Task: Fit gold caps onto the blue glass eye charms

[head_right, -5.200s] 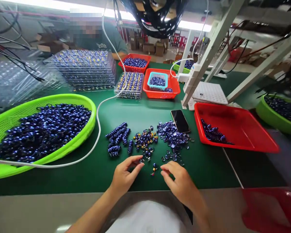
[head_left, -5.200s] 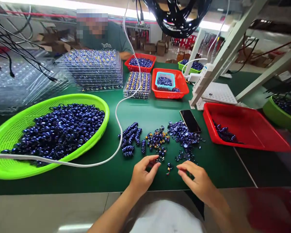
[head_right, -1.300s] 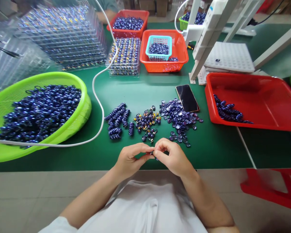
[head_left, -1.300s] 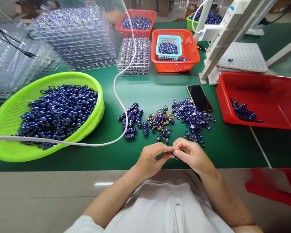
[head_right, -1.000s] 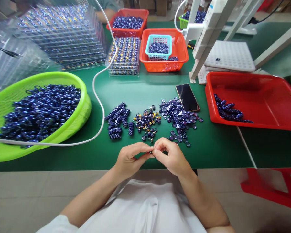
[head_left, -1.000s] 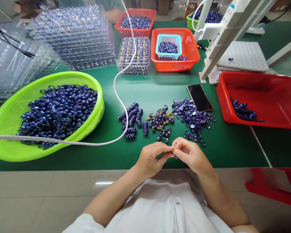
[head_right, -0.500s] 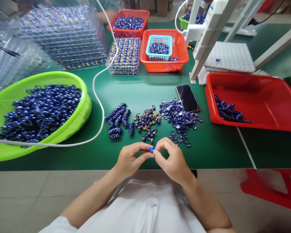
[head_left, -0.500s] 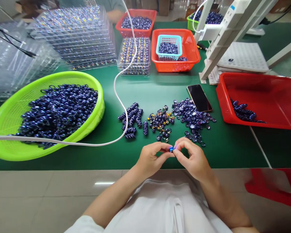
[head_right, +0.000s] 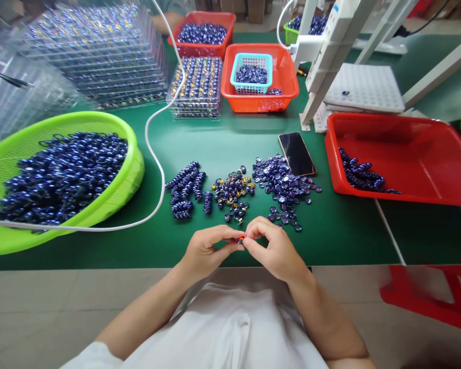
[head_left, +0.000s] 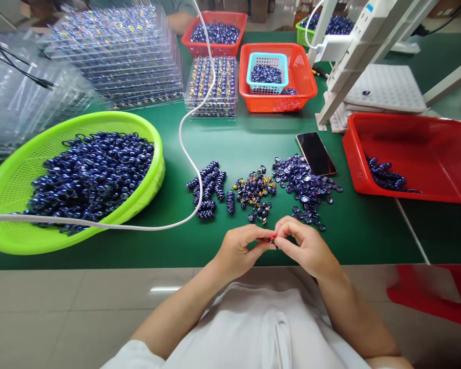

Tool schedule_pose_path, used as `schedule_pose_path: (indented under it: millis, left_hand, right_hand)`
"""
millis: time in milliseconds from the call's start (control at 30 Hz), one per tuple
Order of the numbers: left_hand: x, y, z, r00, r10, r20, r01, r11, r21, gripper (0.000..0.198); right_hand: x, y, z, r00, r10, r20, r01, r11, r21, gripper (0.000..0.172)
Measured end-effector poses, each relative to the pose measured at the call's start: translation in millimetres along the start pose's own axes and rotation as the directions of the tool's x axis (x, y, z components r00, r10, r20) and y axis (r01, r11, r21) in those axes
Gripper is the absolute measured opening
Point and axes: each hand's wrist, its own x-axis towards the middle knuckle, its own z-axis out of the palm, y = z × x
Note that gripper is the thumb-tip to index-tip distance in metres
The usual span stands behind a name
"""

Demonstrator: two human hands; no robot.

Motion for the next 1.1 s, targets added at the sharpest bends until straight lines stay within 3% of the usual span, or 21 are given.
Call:
schedule_pose_path:
  millis: [367,600,700,767,833,933,1100]
  left_hand:
    - [0,-3,-2.9,0.999,0.017,0.049,-0.017,1.0,0.015,0.015]
    - [0,-2,-2.8,0.998,0.007,0.065,-0.006,1.0,-0.014,0.016]
    - [-1,0,0.1,0.999,-0.036,0.039,0.038,0.997,-0.059,0.017]
    - [-2,1,3.4,0.991,-0.135,0.015,0.136,0.979,-0.153,0.017]
    - [-3,1,6.9,0.955,-0.297,-0.005,0.28,0.907,-0.314,0.02]
    - [-2,1,10.2,0.858,-0.513,0.018,0.442,0.721,-0.533,0.026]
    - [3,4,8.4,0.758,-0.651,0.037,0.505,0.552,-0.664,0.027]
  right_hand:
    - [2,-3,0,0.999,0.02,0.03,-0.02,1.0,0.005,0.015]
    - [4,-5,0,1.0,0.006,0.029,-0.004,0.996,-0.084,0.017]
    - [4,-4,1,1.0,0.003,0.0,-0.003,0.993,-0.115,0.017]
    - [4,-2,3,1.0,0.006,-0.025,-0.009,0.992,-0.122,0.018]
    - [4,0,6,0.998,0.012,-0.063,-0.019,0.993,-0.12,0.018]
    - [3,3,11,0.994,0.013,-0.113,-0.021,0.997,-0.072,0.016]
    - [-4,14,15,0.987,-0.029,-0.16,0.032,0.999,0.018,0.008]
